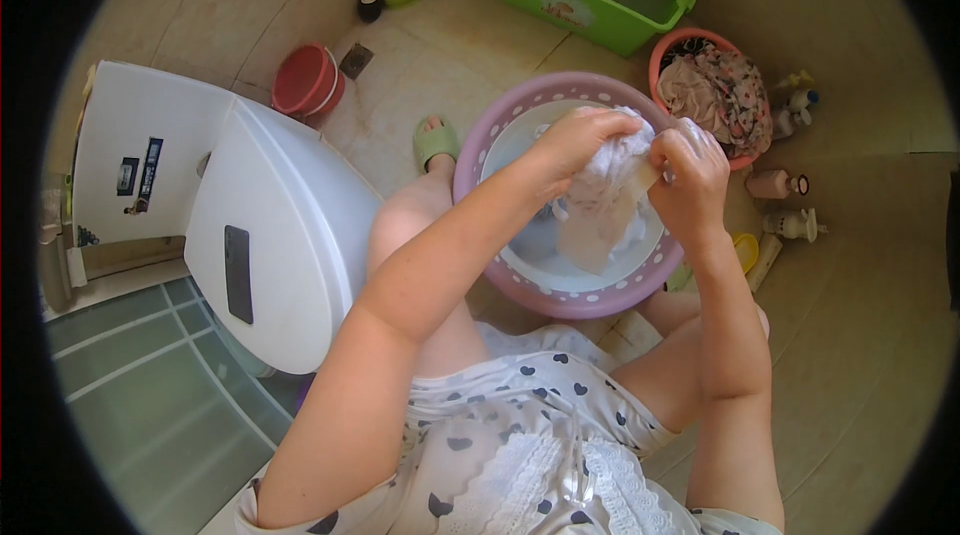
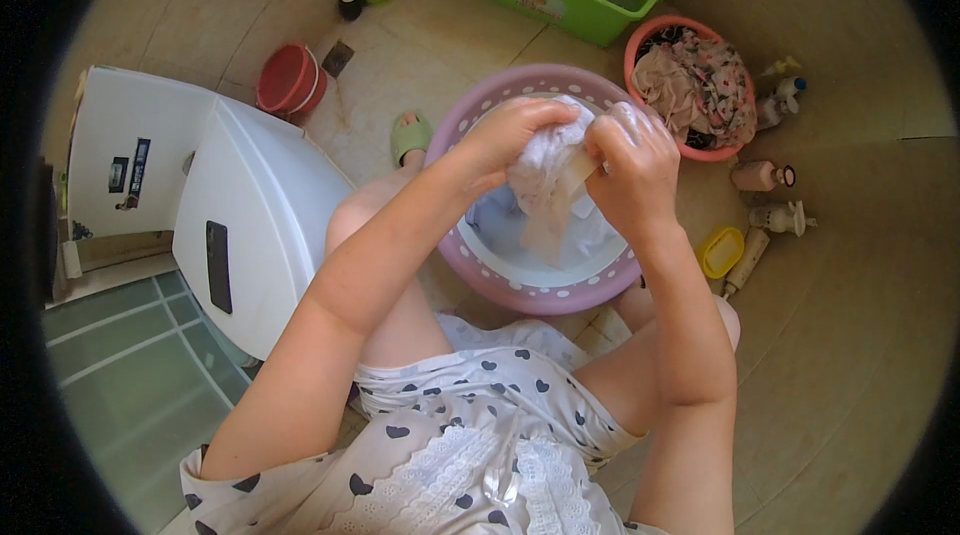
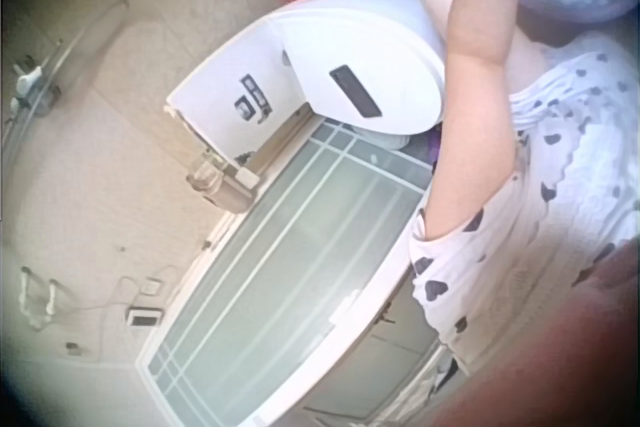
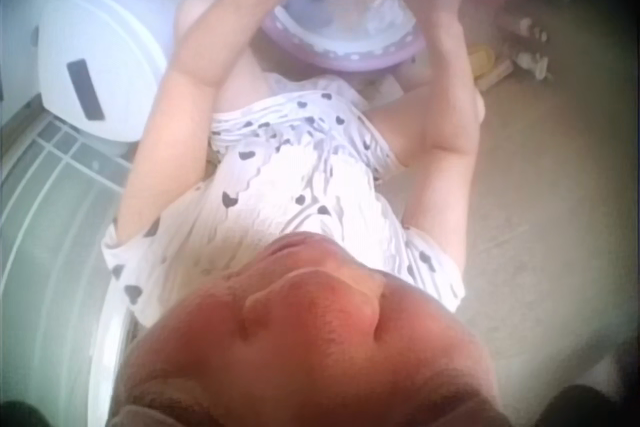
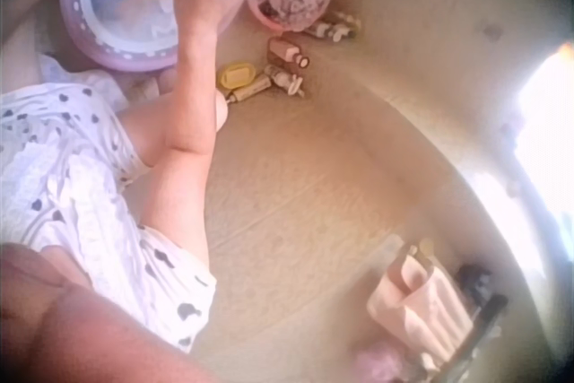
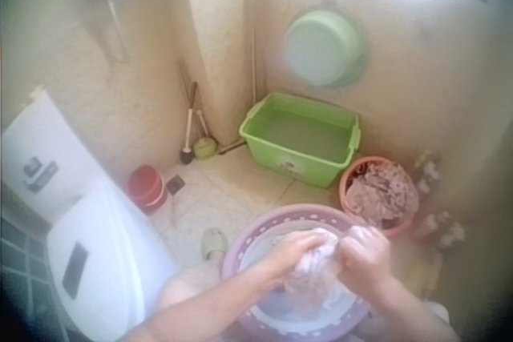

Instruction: The person hand-washes laundry in a washbasin by rubbing a bar of soap onto garments, scrubbing them by hand, and wringing them out.

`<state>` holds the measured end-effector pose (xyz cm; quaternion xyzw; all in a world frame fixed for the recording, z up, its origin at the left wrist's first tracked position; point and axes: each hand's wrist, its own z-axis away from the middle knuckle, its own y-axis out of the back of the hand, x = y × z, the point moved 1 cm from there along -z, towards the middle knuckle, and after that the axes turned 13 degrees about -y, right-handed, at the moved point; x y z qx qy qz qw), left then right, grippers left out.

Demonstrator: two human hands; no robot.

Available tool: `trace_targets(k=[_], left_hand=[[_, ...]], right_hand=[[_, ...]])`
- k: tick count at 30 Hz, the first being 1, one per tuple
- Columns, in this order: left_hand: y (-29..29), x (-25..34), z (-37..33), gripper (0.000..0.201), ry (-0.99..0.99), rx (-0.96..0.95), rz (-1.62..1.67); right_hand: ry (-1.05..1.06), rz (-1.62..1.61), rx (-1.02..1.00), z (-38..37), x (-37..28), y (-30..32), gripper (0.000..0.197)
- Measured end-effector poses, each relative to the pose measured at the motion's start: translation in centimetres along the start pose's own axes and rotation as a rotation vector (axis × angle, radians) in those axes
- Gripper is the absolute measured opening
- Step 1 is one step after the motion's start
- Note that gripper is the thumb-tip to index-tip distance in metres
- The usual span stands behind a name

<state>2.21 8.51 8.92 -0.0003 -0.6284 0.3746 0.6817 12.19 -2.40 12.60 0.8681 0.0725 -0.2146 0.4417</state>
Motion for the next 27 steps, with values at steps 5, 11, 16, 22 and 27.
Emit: trace_targets(k=[5, 11, 16, 22, 27], left_hand=[[-0.2, 0.3, 0.2, 0.013, 0.115, 0.136, 0.344], [-0.5, 0.6, 0.2, 0.015, -0.032, 0.121, 0.323], [-0.1, -0.1, -0.2, 0.019, -0.075, 0.045, 0.168], [-0.2, 1.1, 0.0, 0.02, -0.163, 0.07, 0.045], [0.4, 1.4, -0.3, 0.018, -0.205, 0.162, -0.1]], right_hand=[[-0.724, -0.1, -0.347, 1.7, 1.8, 0.7, 0.007], [-1.054, -0.851, -0.551, 2.4, 3.6, -0.4, 0.046], [-1.061, -1.012, -0.281, 1.6, 1.7, -0.6, 0.037], [-1.019, -1.062, -0.183, 1.5, 3.0, -1.2, 0.028], [-1.003, -1.077, -0.117, 1.1, 2.9, -0.9, 0.028]])
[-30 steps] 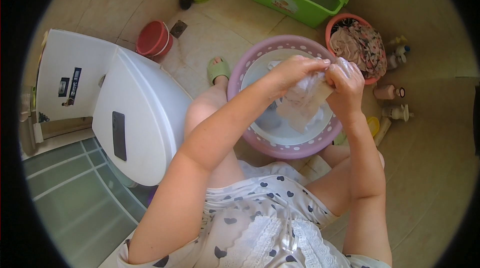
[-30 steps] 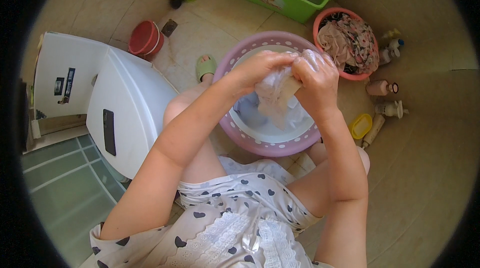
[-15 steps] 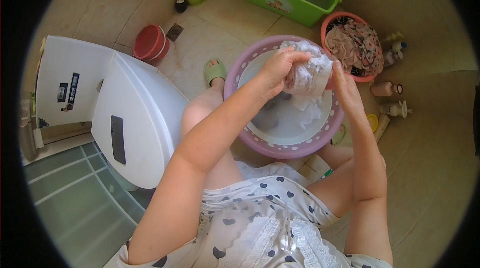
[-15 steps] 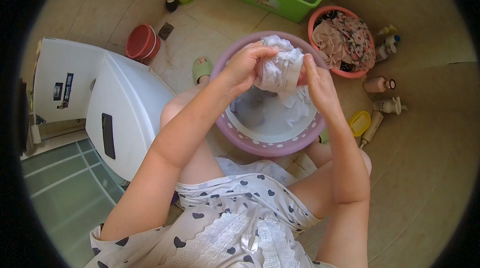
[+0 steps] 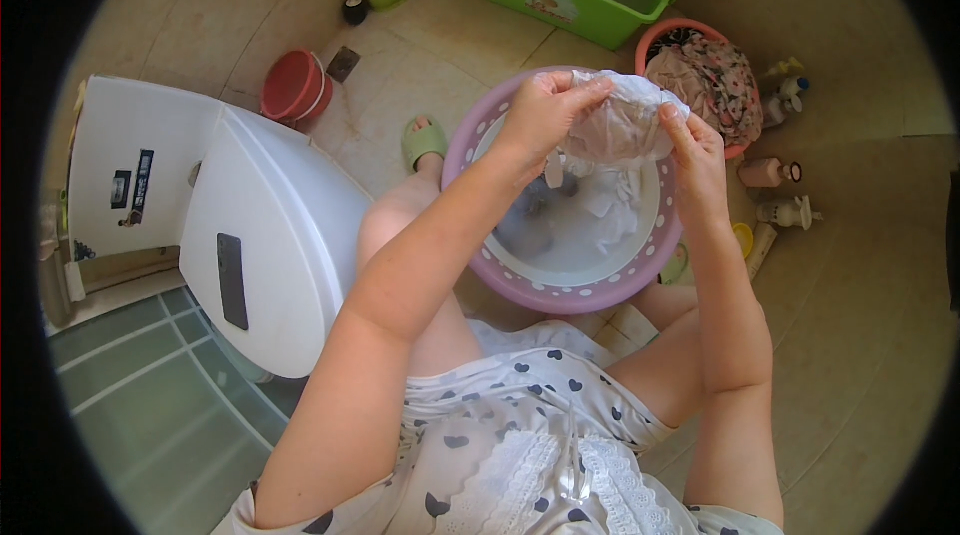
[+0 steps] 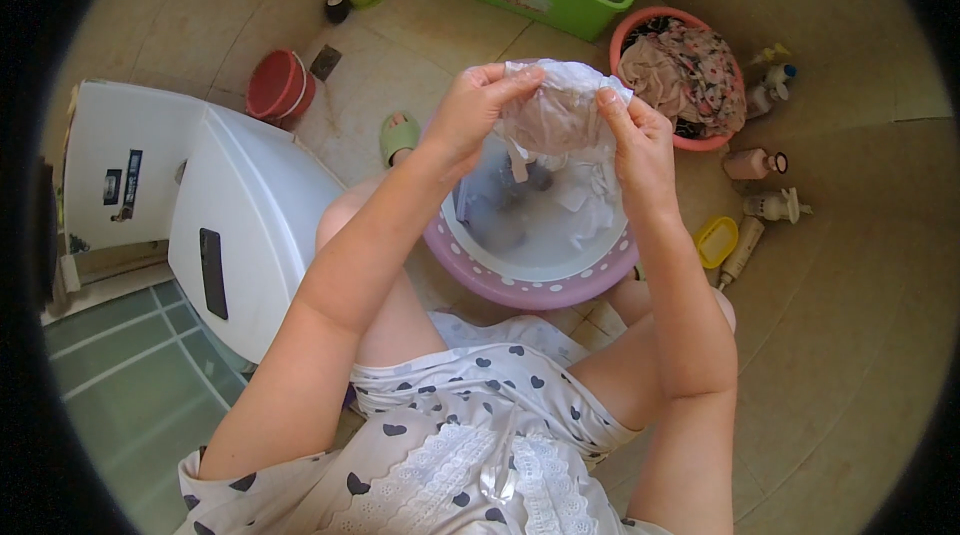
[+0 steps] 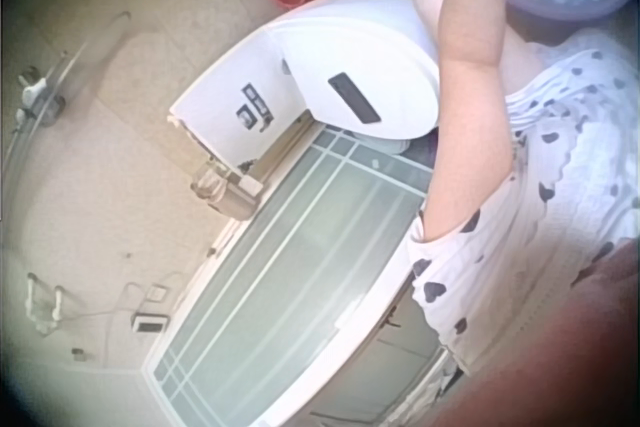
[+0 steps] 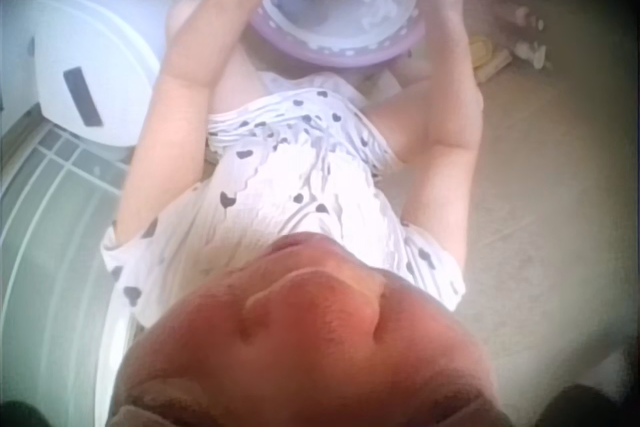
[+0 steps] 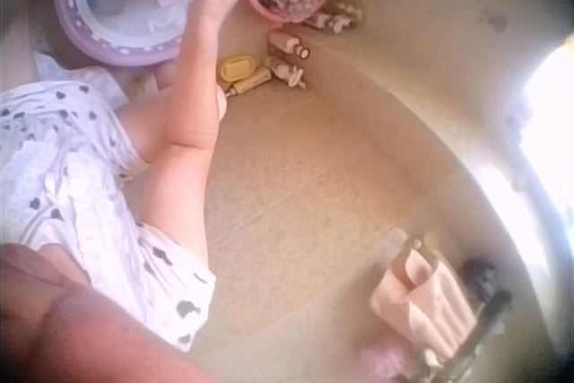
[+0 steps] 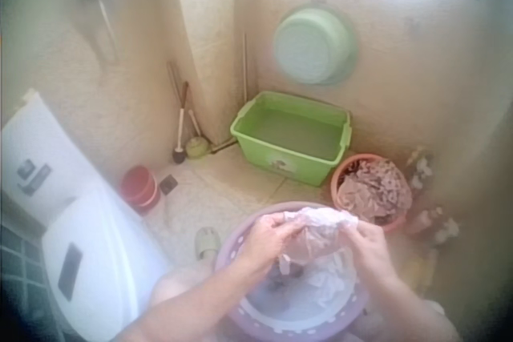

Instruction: The person hand-washes laundry in a washbasin by rubbing a bar of soap onto garments, scrubbing them by hand, and wringing them out.

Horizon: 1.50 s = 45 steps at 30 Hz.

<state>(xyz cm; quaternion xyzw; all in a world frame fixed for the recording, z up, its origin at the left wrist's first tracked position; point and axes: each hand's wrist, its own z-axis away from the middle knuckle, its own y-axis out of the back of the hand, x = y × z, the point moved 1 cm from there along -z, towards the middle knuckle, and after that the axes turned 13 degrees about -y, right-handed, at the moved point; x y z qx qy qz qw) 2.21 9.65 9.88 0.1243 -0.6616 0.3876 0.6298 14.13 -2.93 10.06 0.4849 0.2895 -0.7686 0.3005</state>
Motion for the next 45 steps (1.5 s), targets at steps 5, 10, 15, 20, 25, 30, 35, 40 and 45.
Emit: trace_targets(k=[5, 10, 15, 20, 25, 30, 35, 40, 45], left_hand=[[0.6, 0.7, 0.0, 0.019, -0.085, 0.039, -0.117], [0.8, 0.7, 0.0, 0.022, -0.07, 0.064, -0.111], [1.3, 0.5, -0.3, 0.026, -0.076, 0.03, -0.172], [1.0, 0.7, 0.1, 0.027, 0.039, -0.077, -0.087], [0.8, 0.8, 0.1, 0.035, 0.235, -0.163, -0.103], [0.4, 0.0, 0.5, 0.042, 0.172, -0.384, -0.262], [-0.2, -0.8, 0.8, 0.056, 0.056, -0.515, -0.076], [-0.9, -0.3, 1.2, 0.054, 0.149, -0.531, -0.151], [-0.9, -0.8, 1.2, 0.05, 0.209, -0.43, -0.076]], right_hand=[[-0.015, -0.06, 0.034, 0.5, -0.8, -0.4, 0.028], [-0.018, -0.056, 0.042, 0.4, -0.5, 0.1, 0.028], [-0.023, -0.073, 0.04, 0.3, -0.5, 0.2, 0.028], [-0.036, -0.111, 0.038, 0.6, -0.9, -0.2, 0.026], [-0.044, -0.145, 0.05, 0.2, -0.9, 0.3, 0.024], [-0.04, -0.167, 0.047, 0.3, -0.9, 0.1, 0.022], [-0.072, -0.165, -0.038, 0.0, -0.8, 0.5, 0.024], [-0.079, -0.136, -0.005, -0.1, -0.9, 0.4, 0.021], [-0.086, -0.051, -0.09, 0.2, -1.0, -0.2, 0.02]])
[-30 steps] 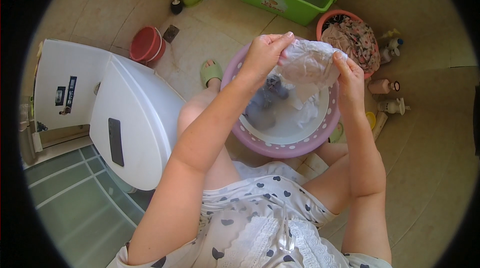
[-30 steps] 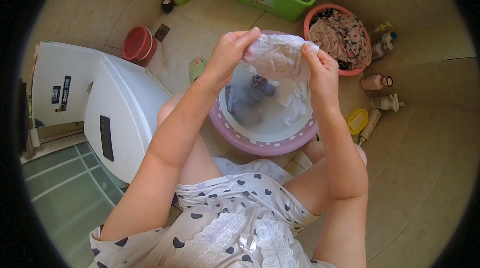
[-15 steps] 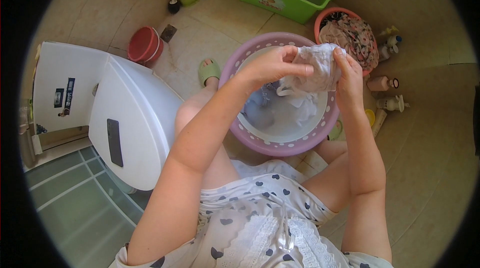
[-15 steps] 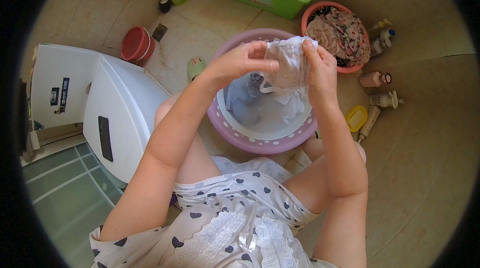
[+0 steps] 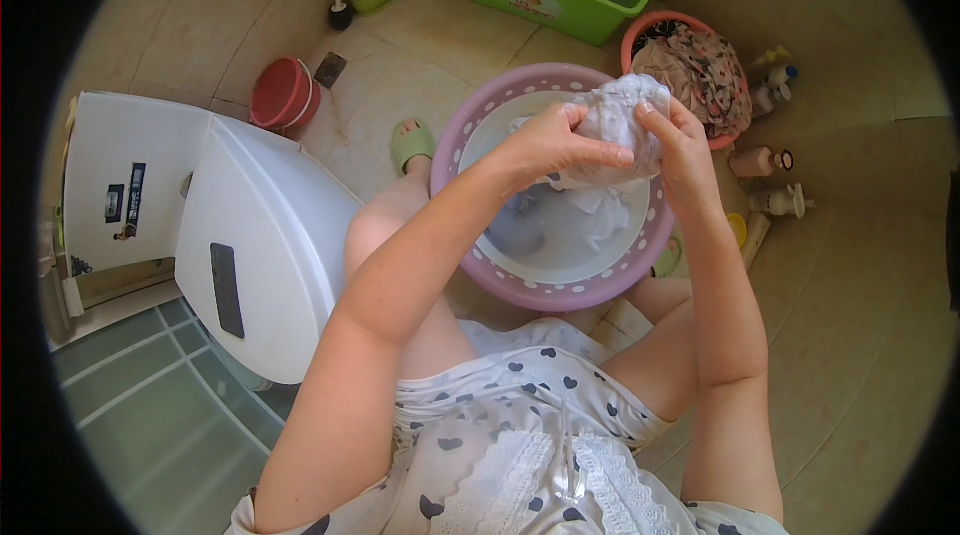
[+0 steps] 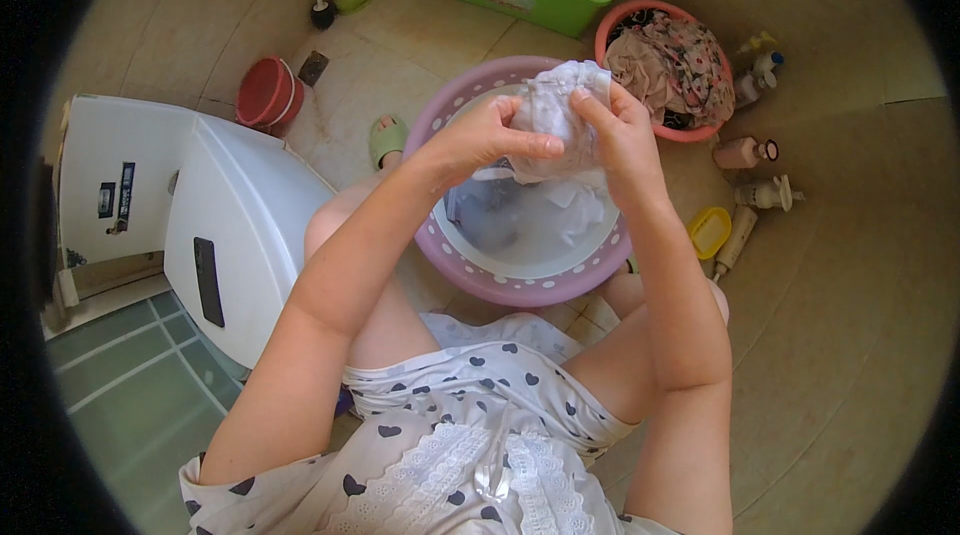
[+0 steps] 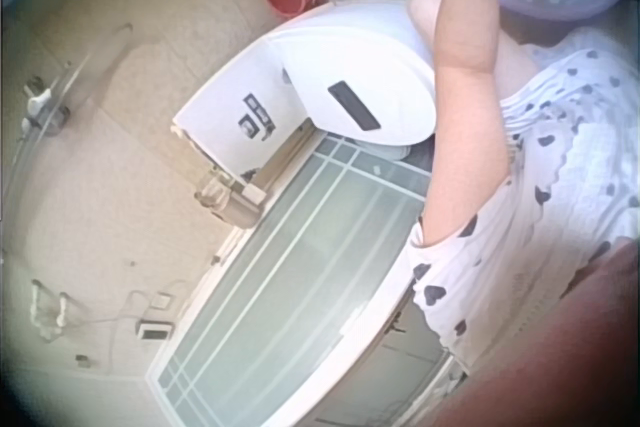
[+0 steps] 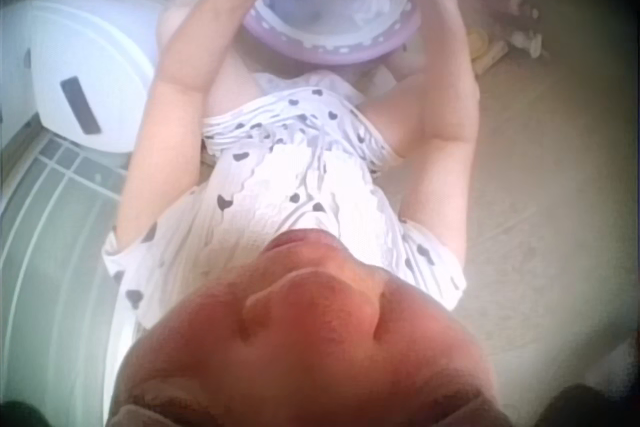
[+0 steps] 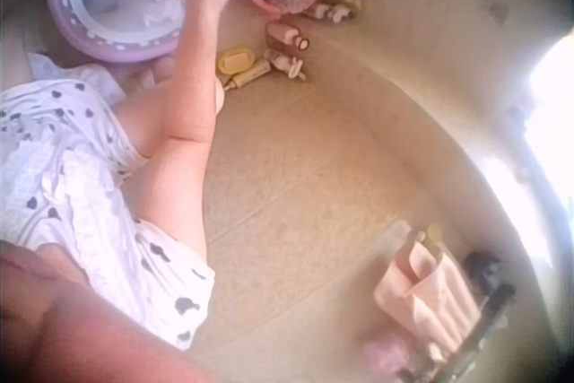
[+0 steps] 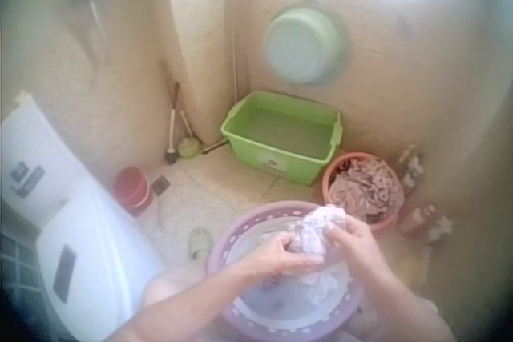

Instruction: The person hand-washes laundry in a washbasin by rubbing a bar of soap onto garments, scrubbing them by hand, and wringing them out.

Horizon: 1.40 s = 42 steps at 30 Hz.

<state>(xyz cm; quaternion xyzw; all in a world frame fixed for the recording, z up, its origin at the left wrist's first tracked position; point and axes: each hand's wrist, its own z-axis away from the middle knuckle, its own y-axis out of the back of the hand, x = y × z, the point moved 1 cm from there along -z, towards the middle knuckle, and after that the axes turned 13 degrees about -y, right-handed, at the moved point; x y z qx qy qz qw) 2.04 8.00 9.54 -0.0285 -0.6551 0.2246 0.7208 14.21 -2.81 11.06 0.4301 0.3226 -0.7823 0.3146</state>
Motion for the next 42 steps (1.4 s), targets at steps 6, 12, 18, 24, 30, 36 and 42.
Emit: trace_targets(k=[6, 12, 18, 24, 30, 36, 42], left_hand=[[-0.6, 0.7, -0.1, 0.046, -0.085, 0.228, -0.003], [1.0, 0.2, -0.2, 0.039, -0.084, 0.16, -0.065], [2.6, 1.3, 0.3, 0.034, -0.04, 0.015, -0.097], [3.0, 2.5, 1.3, 0.034, -0.021, -0.162, -0.093], [3.3, 2.6, 1.4, 0.032, 0.011, -0.174, -0.149], [4.2, 2.0, 1.3, 0.027, -0.014, -0.104, -0.144], [3.6, 2.4, 1.6, 0.024, -0.049, -0.147, 0.117]], right_hand=[[-0.075, 0.028, -0.065, 0.6, 0.0, -0.5, 0.022], [-0.004, 0.031, -0.076, 0.2, 0.4, -0.2, 0.025], [0.023, -0.1, 0.046, 0.3, 0.0, -0.3, 0.024], [-0.001, -0.173, 0.087, 0.3, -0.4, 0.6, 0.023], [-0.046, -0.233, 0.008, 0.4, -0.6, 0.9, 0.024], [-0.221, -0.469, -0.071, 0.8, -1.2, 1.0, 0.028], [-0.248, -0.284, -0.164, 1.3, -1.3, 0.6, 0.043]])
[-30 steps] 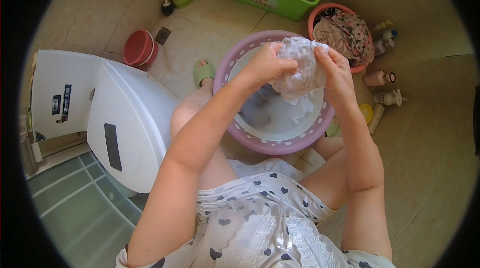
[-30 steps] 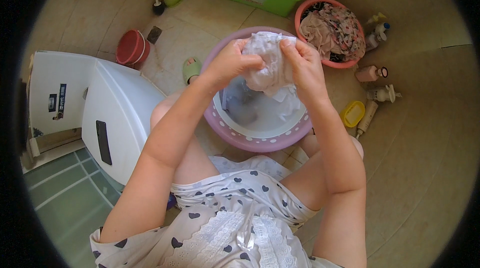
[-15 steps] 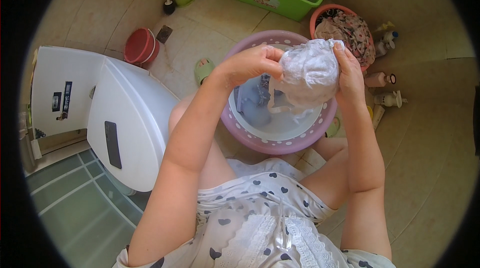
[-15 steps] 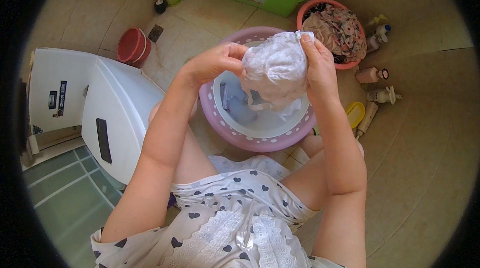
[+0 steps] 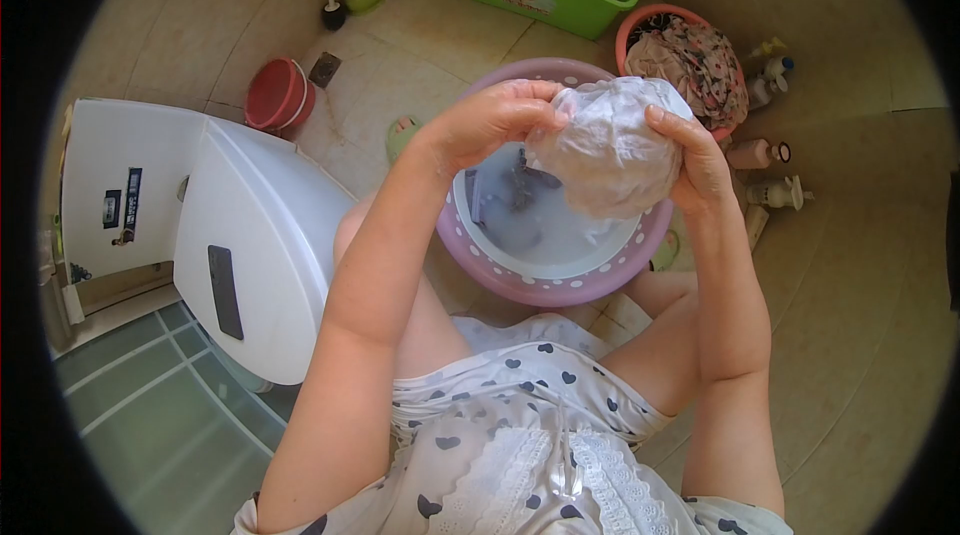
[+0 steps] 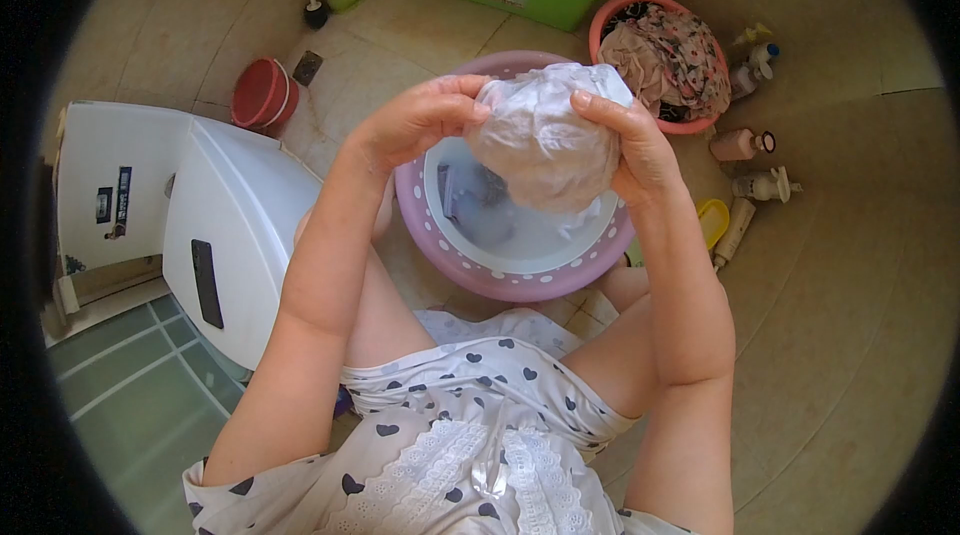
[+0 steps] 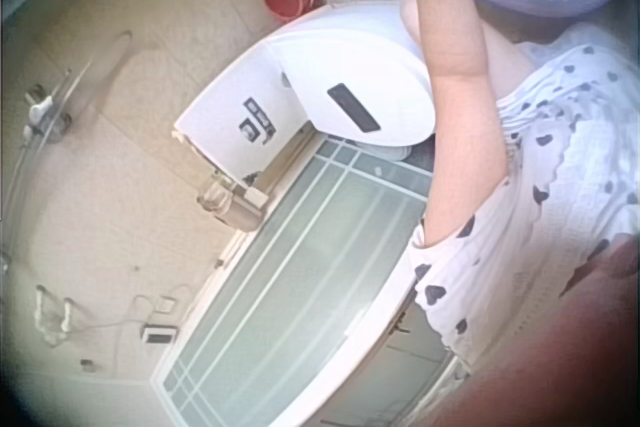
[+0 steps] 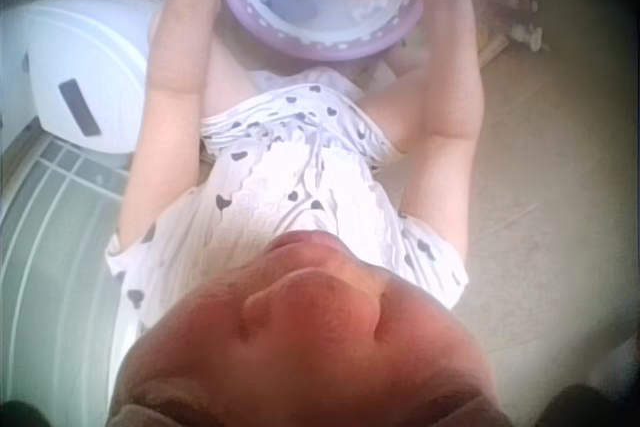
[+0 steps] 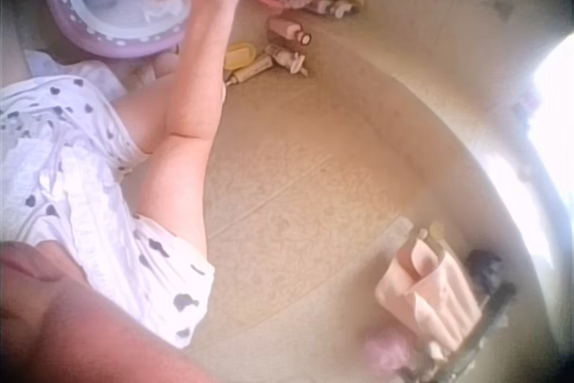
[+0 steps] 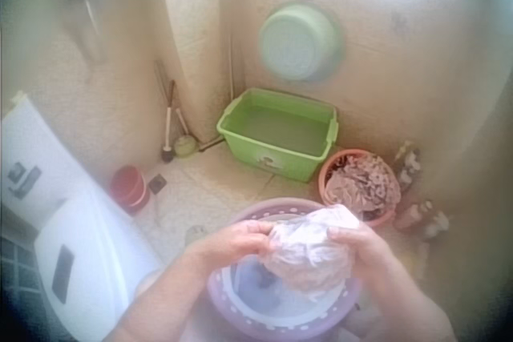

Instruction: The person hand-washes laundry in a washbasin by rubbing a bar of soap onto garments, scrubbing them by hand, and wringing them out.

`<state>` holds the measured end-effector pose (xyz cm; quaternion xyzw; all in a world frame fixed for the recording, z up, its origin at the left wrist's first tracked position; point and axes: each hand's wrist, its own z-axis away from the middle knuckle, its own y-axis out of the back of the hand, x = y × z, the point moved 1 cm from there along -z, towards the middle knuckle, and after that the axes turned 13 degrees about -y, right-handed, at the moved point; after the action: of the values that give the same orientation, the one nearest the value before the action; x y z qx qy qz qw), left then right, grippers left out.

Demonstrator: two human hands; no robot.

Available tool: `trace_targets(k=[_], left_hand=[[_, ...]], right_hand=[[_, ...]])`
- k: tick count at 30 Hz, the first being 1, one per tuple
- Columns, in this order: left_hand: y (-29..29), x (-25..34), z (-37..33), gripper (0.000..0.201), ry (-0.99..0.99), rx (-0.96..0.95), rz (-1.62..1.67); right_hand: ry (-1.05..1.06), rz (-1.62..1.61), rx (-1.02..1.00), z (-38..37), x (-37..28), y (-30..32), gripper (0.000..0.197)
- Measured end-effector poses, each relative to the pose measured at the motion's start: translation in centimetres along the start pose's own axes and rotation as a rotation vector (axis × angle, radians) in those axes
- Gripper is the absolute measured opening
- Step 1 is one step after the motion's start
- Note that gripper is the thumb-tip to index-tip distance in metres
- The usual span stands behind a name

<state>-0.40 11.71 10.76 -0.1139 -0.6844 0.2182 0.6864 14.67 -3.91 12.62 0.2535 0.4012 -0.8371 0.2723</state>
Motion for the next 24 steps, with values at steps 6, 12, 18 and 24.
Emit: trace_targets(k=[6, 12, 18, 24], left_hand=[[0.0, 0.4, -0.1, 0.03, 0.001, 0.136, -0.066], [0.3, 0.6, -0.1, 0.03, -0.038, 0.215, 0.09], [1.3, 0.4, 0.1, 0.027, -0.062, 0.167, 0.044], [1.5, 0.2, 0.2, 0.021, -0.097, 0.213, -0.037]], right_hand=[[-0.046, -0.079, 0.011, -0.4, 0.0, 0.4, 0.043], [0.03, 0.008, 0.007, -0.4, 0.2, -0.1, 0.045], [0.049, 0.169, -0.016, -0.4, 0.1, -0.1, 0.051], [-0.063, 0.16, 0.055, -0.7, -0.2, 0.7, 0.041]])
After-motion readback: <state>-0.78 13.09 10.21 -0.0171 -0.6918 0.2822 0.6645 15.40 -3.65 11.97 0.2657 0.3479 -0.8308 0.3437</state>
